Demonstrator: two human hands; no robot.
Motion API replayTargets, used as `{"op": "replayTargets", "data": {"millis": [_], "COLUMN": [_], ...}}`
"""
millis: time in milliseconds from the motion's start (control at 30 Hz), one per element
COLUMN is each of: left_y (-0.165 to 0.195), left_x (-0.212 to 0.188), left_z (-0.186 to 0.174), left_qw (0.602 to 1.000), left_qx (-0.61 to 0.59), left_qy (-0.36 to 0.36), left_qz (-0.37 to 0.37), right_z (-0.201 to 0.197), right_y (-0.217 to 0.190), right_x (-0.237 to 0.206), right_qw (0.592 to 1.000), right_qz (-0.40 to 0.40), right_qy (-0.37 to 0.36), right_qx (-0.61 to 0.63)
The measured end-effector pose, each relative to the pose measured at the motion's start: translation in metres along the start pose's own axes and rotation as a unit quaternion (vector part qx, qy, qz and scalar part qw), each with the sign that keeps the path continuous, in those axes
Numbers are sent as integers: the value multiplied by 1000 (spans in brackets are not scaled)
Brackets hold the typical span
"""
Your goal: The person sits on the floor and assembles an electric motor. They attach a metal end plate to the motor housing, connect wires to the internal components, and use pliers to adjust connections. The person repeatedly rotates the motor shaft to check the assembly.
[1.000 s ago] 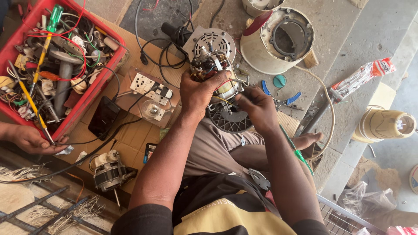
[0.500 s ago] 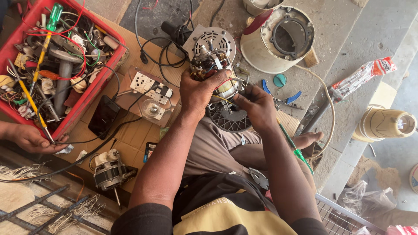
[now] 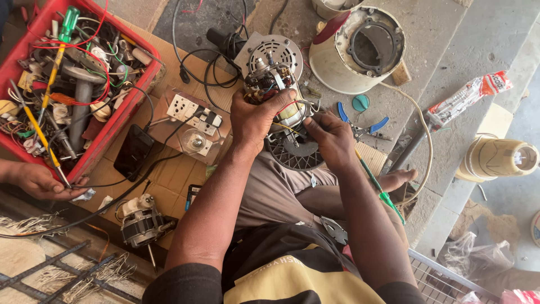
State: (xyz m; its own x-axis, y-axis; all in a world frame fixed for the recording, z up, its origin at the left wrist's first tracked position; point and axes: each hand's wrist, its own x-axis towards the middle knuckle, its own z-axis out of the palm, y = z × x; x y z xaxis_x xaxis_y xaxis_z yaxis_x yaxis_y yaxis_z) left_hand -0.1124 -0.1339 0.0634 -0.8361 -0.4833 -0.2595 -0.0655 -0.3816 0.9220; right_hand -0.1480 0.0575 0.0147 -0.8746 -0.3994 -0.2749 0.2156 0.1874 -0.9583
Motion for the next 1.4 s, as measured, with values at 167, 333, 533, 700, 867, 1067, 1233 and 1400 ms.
{"op": "replayTargets", "data": {"millis": [167,333,533,700,867,1067,1233,1400], "left_y": [0,-2,-2,-4,-7,-8,-8,-5], "left_x": [-1,0,-1,0,1,3,3,1], "left_z": [1,1,1,2,1,0,1,1], "left_qw": [1000,1000,1000,1000,1000,1000,1000,1000], "left_qx": [-23,-6,-10,-23,-22,-2,3,6], "left_qy": [-8,0,-5,-9,-12,6,9,3], "left_qz": [2,-1,5,2,16,-19,-12,-8], "right_z": [-1,5,-2,6,3,6,4,7], "right_y": [4,8,3,7,7,8,12,13], "right_x": [3,5,-1,1,-1,1,0,2], "right_qw": [998,997,997,995,997,997,999,996], "right_qz": [29,29,57,38,25,8,1,19], "right_qy": [-12,2,17,29,27,15,17,24], "right_qx": [62,71,42,86,62,71,45,78]}}
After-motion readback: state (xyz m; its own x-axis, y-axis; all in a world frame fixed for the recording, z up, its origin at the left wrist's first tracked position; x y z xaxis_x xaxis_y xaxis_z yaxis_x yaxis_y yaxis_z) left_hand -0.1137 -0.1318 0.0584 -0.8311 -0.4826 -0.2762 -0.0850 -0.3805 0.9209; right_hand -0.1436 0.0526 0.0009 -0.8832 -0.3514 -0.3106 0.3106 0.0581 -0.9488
